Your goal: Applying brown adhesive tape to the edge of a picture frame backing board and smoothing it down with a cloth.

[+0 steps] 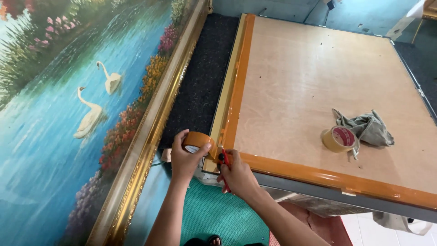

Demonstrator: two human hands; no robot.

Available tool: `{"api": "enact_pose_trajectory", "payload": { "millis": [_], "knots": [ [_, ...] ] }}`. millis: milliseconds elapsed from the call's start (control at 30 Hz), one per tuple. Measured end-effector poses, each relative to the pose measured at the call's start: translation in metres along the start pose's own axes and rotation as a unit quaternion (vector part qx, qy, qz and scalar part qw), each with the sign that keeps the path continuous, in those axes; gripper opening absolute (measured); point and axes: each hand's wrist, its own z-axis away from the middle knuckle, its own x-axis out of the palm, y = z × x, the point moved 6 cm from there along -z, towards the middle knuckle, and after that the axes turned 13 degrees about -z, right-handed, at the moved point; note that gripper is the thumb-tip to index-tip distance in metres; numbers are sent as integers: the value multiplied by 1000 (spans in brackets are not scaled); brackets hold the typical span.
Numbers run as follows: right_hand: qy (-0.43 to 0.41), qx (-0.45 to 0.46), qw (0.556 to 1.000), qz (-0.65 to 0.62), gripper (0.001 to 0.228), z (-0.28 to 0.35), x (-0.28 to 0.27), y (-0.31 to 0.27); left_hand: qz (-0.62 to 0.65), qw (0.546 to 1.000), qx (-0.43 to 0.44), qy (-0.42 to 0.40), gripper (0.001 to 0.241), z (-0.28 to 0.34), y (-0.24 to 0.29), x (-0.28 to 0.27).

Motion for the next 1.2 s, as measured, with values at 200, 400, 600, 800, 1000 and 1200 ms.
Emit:
{"api": "enact_pose_trajectory", "payload": {
  "millis": [200,400,600,800,1000,1200],
  "knots": [
    [-3,0,1000,16,39,3,1,-4,-1,1000,13,-1,82,-3,0,-1],
    [-11,-4,1000,-13,39,-1,2,-10,-8,1000,21,0,81,-1,4,-1],
    [-40,27,998,-30,41,12,9,-6,-12,1000,15,8,79,4,8,-7],
    [-78,91,993,-25,39,40,11,-7,62,996,-51,43,61,2,-2,-14],
    [76,-67,990,96,33,10,-40,4,180,978,-89,59,76,0,-16,-13],
    [194,-90,951,222,28,-83,-136,50,214,974,-71,-17,75,12,-8,13]
  ]
}}
